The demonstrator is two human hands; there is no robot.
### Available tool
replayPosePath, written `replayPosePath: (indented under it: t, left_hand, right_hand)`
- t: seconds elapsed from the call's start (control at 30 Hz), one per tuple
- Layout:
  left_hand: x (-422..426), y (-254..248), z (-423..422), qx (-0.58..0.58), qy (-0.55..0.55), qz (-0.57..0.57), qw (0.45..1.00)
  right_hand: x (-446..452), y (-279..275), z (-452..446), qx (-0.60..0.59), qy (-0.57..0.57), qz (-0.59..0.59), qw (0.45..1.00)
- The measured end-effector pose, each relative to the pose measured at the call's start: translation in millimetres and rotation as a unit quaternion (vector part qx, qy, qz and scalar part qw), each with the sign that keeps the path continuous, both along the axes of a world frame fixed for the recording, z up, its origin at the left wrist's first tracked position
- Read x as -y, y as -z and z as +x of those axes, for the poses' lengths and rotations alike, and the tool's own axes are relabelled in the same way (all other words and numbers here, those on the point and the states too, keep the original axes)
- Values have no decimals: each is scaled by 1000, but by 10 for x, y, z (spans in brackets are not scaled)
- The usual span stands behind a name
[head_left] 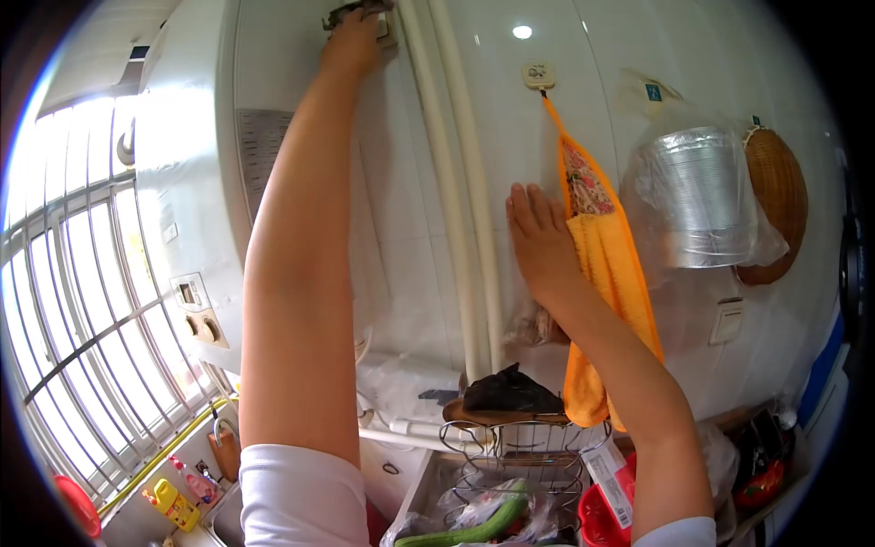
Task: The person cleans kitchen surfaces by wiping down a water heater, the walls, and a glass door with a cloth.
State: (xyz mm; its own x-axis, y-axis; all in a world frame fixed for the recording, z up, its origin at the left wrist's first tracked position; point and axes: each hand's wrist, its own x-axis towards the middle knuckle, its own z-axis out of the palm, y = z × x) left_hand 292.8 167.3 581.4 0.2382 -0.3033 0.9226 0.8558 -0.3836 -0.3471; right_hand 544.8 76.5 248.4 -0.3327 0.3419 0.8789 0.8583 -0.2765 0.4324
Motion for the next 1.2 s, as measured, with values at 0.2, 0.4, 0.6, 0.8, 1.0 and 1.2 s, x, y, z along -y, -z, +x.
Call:
replayPosePath:
  t: [0.2, 0.4, 0.6, 0.8, 1.0, 1.2]
  left_hand:
    - [177, 332, 163, 27, -31, -35, 999]
    - [553, 234, 232, 215, 158, -194, 944]
    - [-176, -36, 14, 77, -3, 6, 997]
    - [342, 216, 107, 147, 8, -149, 978]
    - [-8, 9, -70, 107, 55, -64, 991]
    - [227, 88, 2, 104, 2, -153, 983]
  right_hand:
    - [30, -15, 5, -9, -11, -23, 1000]
    - [88, -24, -9, -15, -10, -40, 999]
    - [62, -28, -9, -17, 10, -40, 999]
    - [108, -41, -31, -7, 18, -42, 999]
    - [69, -28, -9, 0, 8, -25, 1000]
    - [73, -19, -2, -8, 7, -34, 999]
